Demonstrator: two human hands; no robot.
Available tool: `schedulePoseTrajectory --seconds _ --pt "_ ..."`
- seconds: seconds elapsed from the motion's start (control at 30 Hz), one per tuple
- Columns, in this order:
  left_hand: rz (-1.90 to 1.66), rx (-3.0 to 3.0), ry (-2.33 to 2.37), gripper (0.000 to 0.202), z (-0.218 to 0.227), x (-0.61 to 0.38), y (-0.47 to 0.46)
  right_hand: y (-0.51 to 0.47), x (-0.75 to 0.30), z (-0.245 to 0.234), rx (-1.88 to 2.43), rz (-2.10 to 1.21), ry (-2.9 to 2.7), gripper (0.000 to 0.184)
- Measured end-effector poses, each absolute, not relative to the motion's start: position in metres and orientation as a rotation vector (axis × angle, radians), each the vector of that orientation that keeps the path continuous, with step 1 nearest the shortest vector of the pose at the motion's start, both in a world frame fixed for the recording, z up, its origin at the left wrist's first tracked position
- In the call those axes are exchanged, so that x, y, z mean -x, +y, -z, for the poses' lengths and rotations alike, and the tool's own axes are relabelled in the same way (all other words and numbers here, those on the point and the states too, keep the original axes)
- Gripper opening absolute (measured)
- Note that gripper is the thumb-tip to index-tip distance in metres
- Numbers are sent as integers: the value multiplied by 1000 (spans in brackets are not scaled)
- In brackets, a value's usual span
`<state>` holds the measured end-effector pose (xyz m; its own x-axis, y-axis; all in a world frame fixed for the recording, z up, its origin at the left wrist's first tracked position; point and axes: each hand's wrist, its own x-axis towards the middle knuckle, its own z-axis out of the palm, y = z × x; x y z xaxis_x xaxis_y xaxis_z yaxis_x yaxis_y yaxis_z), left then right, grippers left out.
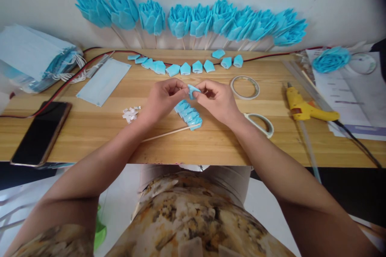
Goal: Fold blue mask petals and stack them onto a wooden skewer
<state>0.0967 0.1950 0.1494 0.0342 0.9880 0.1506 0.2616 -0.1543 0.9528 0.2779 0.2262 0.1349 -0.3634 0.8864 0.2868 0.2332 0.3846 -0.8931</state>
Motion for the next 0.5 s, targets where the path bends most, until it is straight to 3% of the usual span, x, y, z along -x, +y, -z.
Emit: schedulePoseTrajectory --seconds 0.23,0.5 --pt "-1253 -1367 1234 27 -151 -94 197 229 -281 -140 964 -1167 -1655 13" --pt "-1087 -1357 1235 25 -153 -96 196 228 -281 -141 962 -1279 -1645 15"
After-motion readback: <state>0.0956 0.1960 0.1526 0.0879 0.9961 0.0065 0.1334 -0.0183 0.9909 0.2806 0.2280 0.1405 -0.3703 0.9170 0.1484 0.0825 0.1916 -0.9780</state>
